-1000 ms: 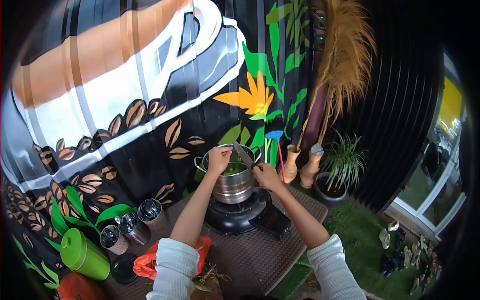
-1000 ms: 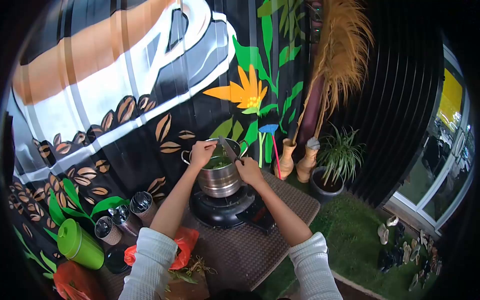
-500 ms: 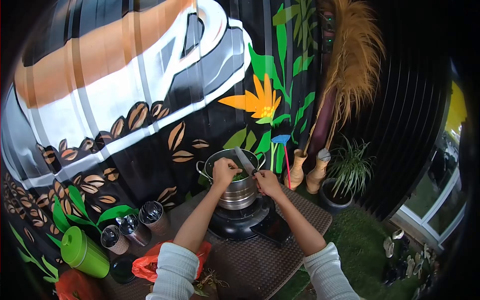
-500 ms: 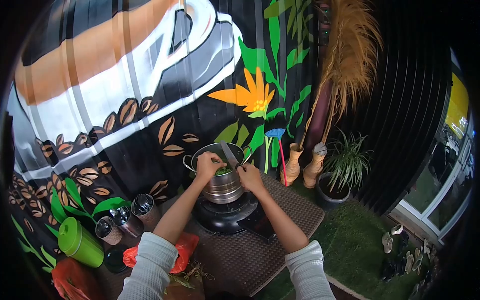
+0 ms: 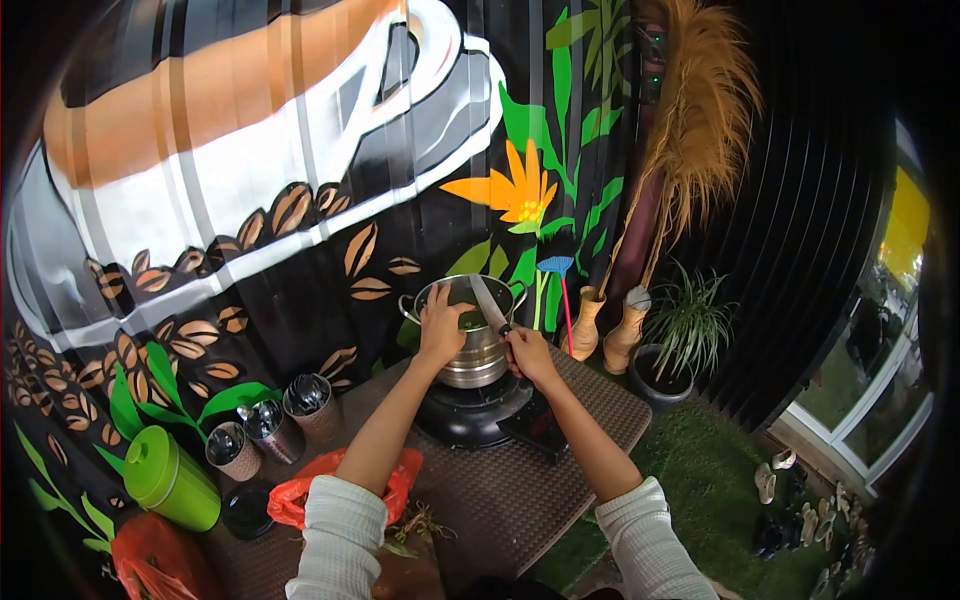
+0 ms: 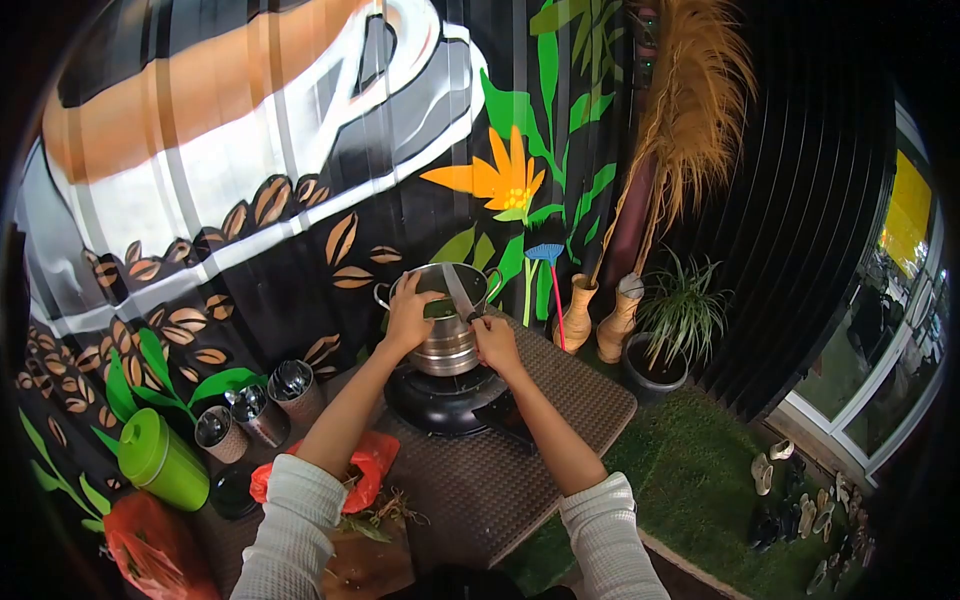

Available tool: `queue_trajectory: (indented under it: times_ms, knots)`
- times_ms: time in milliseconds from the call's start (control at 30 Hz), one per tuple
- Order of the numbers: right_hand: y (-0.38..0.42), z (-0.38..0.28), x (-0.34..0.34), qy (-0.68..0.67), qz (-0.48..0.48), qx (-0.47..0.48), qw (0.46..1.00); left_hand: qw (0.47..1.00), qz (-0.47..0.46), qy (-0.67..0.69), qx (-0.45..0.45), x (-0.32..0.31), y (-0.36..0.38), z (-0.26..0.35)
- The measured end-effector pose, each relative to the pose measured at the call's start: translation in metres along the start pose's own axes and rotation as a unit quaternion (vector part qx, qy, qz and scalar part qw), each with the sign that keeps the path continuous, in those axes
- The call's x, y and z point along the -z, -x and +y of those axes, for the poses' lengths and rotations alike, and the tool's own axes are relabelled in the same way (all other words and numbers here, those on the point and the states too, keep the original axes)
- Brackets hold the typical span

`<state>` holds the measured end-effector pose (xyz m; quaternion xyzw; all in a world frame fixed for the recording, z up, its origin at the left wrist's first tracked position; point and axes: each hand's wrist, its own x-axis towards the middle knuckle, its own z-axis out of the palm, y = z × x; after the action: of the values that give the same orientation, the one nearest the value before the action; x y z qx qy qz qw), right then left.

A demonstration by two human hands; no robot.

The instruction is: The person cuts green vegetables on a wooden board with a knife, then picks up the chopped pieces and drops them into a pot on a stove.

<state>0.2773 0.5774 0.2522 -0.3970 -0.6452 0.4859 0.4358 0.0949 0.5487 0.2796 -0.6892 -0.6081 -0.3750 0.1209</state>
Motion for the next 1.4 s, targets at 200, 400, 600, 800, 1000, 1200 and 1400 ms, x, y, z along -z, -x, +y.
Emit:
queue_trajectory:
  times_ms: [200, 400, 600, 800, 1000, 1200, 1400]
  knots:
    - [0.077, -0.009, -0.022, -0.079, -0.039, -0.017, 0.996, 0.996, -0.030, 0.062, 0.054, 0.057, 0.063, -0.003]
    - [0.187, -0.007, -0.070, -0.113, -0.068, -0.071, 0.989, 0.933, -0.024, 0.351, 0.072, 0.111, 0.168, -0.033]
    - [0.305, 0.027, -0.133, -0.068, -0.083, -0.092, 0.990, 0.836, -0.125, 0.495, 0.200, 0.166, 0.310, -0.069]
    - [0.424, 0.065, -0.168, 0.071, -0.118, -0.119, 0.983, 0.707, -0.198, 0.593, 0.330, 0.194, 0.450, -0.092]
    - [0.496, 0.055, -0.179, 0.177, -0.204, -0.127, 0.954, 0.878, -0.331, 0.287, 0.190, 0.172, 0.520, -0.097]
    - [0.515, 0.050, -0.183, 0.269, -0.206, -0.083, 0.937, 0.923, -0.181, 0.279, 0.195, 0.164, 0.523, -0.095]
    - [0.516, 0.069, -0.178, 0.259, -0.134, -0.096, 0.952, 0.895, -0.236, 0.312, 0.216, 0.153, 0.520, -0.090]
